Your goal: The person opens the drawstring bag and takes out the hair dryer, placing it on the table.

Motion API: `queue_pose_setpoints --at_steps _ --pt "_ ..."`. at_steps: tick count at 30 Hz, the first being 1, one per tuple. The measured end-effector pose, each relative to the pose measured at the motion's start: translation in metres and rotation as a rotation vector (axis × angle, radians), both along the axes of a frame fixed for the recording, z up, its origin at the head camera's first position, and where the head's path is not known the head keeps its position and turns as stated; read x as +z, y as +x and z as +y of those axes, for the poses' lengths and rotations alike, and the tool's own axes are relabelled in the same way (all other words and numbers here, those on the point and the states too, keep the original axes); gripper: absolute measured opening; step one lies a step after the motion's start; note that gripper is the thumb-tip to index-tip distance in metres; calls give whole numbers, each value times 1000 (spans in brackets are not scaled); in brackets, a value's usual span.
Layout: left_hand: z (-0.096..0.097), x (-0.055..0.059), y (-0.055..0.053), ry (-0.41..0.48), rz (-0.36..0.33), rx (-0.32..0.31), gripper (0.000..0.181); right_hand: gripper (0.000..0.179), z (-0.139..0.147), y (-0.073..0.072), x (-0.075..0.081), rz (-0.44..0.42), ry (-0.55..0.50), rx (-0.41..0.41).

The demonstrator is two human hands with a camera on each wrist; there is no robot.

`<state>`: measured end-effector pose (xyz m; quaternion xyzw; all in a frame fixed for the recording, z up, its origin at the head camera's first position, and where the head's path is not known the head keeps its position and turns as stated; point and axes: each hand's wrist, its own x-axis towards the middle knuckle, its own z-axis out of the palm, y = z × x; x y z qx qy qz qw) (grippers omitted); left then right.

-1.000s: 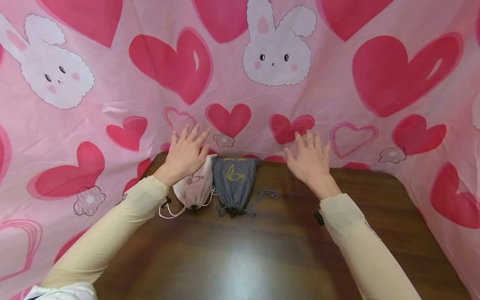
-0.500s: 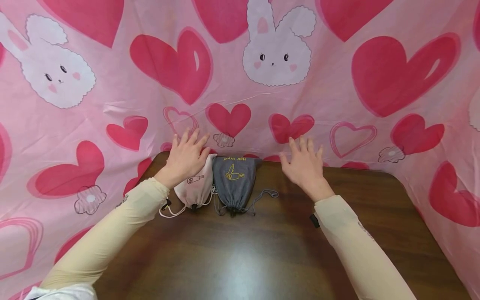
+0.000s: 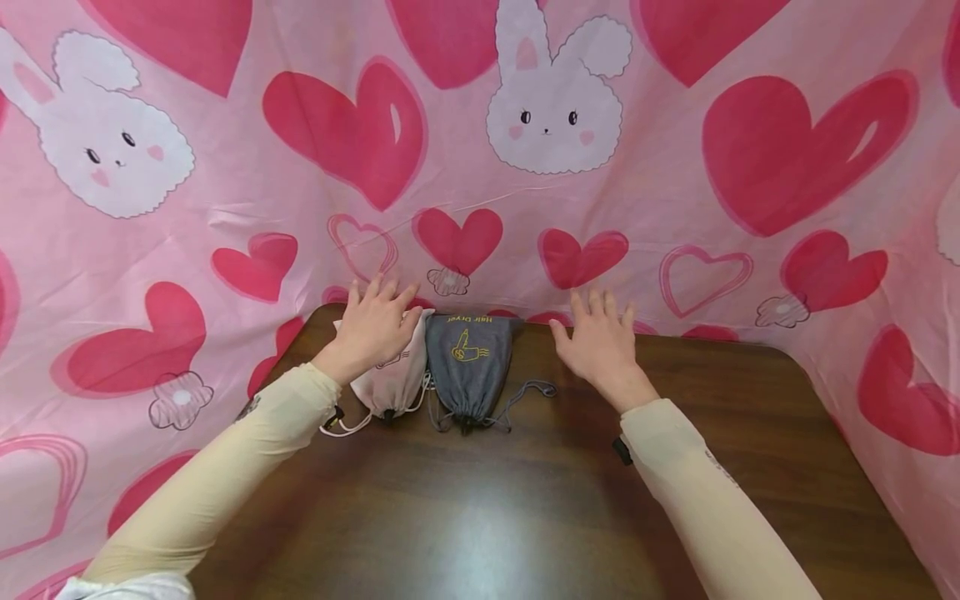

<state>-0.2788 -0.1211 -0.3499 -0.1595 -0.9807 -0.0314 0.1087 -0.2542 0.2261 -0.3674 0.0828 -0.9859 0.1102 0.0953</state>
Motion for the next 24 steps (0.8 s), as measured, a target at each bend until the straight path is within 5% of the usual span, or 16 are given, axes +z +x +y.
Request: queue_pose_setpoints --at_steps 24 --pt "-2 -15 7 1 29 -35 44 71 -12 3 -17 -79 -29 -6"
